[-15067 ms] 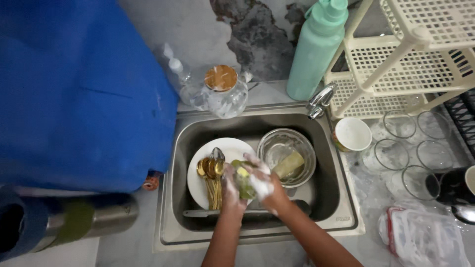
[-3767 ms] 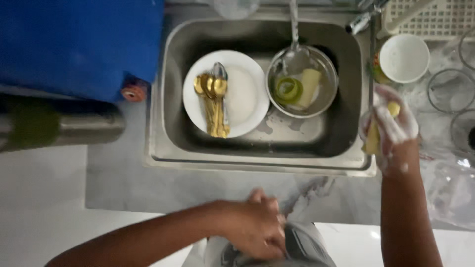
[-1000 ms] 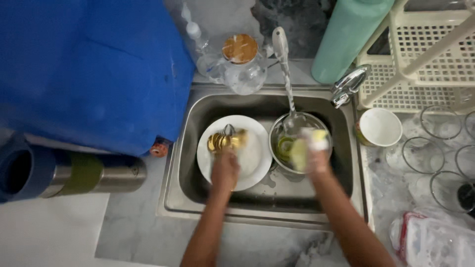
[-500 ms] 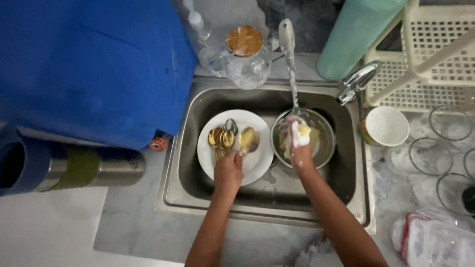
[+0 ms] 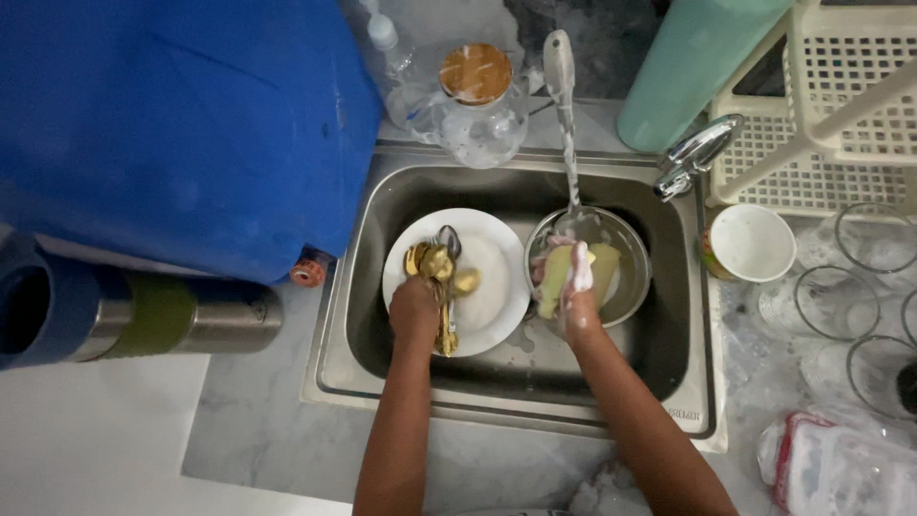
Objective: The person washes various dishes and utensils in a kitchen sink by hand using a soapy sponge, including scrubbing a metal bowl, rinsing silverware, and wiping down plates before setting them aside.
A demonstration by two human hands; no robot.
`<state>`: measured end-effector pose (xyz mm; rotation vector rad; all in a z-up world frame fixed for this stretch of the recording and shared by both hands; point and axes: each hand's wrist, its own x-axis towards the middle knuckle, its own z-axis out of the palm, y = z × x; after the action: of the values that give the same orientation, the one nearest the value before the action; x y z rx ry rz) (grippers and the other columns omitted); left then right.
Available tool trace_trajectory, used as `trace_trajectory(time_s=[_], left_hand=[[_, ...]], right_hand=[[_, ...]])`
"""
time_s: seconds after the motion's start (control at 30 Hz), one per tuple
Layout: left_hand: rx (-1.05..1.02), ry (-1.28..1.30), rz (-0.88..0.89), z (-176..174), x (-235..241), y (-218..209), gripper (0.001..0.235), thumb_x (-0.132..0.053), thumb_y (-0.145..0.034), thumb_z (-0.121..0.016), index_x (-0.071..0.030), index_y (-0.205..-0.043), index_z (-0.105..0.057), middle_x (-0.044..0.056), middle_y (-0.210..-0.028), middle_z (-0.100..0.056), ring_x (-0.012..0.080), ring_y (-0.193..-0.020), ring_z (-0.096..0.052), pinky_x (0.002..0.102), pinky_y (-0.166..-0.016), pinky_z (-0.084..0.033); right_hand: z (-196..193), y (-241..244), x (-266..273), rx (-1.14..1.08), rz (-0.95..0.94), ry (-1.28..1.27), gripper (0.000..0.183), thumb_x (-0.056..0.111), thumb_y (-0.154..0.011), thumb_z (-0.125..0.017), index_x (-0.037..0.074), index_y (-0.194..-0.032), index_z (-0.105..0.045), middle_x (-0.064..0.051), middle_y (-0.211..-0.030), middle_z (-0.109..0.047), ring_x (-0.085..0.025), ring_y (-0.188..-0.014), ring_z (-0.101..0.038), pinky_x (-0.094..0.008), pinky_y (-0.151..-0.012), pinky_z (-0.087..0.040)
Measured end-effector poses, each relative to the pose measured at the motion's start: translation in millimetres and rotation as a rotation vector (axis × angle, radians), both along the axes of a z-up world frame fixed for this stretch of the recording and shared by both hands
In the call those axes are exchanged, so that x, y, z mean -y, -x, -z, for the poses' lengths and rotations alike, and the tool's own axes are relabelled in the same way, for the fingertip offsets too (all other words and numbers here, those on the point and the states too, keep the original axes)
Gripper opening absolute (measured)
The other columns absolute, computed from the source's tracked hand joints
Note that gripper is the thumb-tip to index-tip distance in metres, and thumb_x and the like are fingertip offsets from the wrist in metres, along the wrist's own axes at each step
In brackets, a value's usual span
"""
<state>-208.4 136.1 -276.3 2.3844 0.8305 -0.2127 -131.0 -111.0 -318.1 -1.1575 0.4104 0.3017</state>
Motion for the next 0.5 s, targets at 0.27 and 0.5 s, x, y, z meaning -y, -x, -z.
trace_trajectory(time_s=[0.27, 0.5], left_hand=[[0.022, -0.010, 0.347, -96.5, 90.8, 22.0, 0.025, -0.016, -0.100, -0.052, -0.005, -0.109, -0.072, 0.021, -0.098, -0.075, 0.0426, -0.102, -0.074, 0.057, -0.088, -0.059], [0.183, 0.119, 0.420, -92.2, 125.0, 48.4, 0.030, -0.017, -0.103, -0.047, -0.006, -0.119, -0.069, 0.020, -0.094, -0.075, 0.0445, -0.089, -0.073, 0.059, -0.075, -0.062]], right_hand=[[-142.5, 23.5, -38.9, 0.446, -0.143, 0.528, 0.029, 0.032, -0.089, -0.059, 0.013, -0.109, -0.070, -0.013, -0.084, -0.073, -0.029, -0.079, -0.067, -0.044, -0.059, -0.059], [-32.1, -14.3, 7.8, 1.350, -0.160, 1.133, 0.015, 0.033, -0.084, -0.073, 0.024, -0.072, -0.072, 0.002, -0.072, -0.074, -0.027, -0.066, -0.067, -0.037, -0.064, -0.060]])
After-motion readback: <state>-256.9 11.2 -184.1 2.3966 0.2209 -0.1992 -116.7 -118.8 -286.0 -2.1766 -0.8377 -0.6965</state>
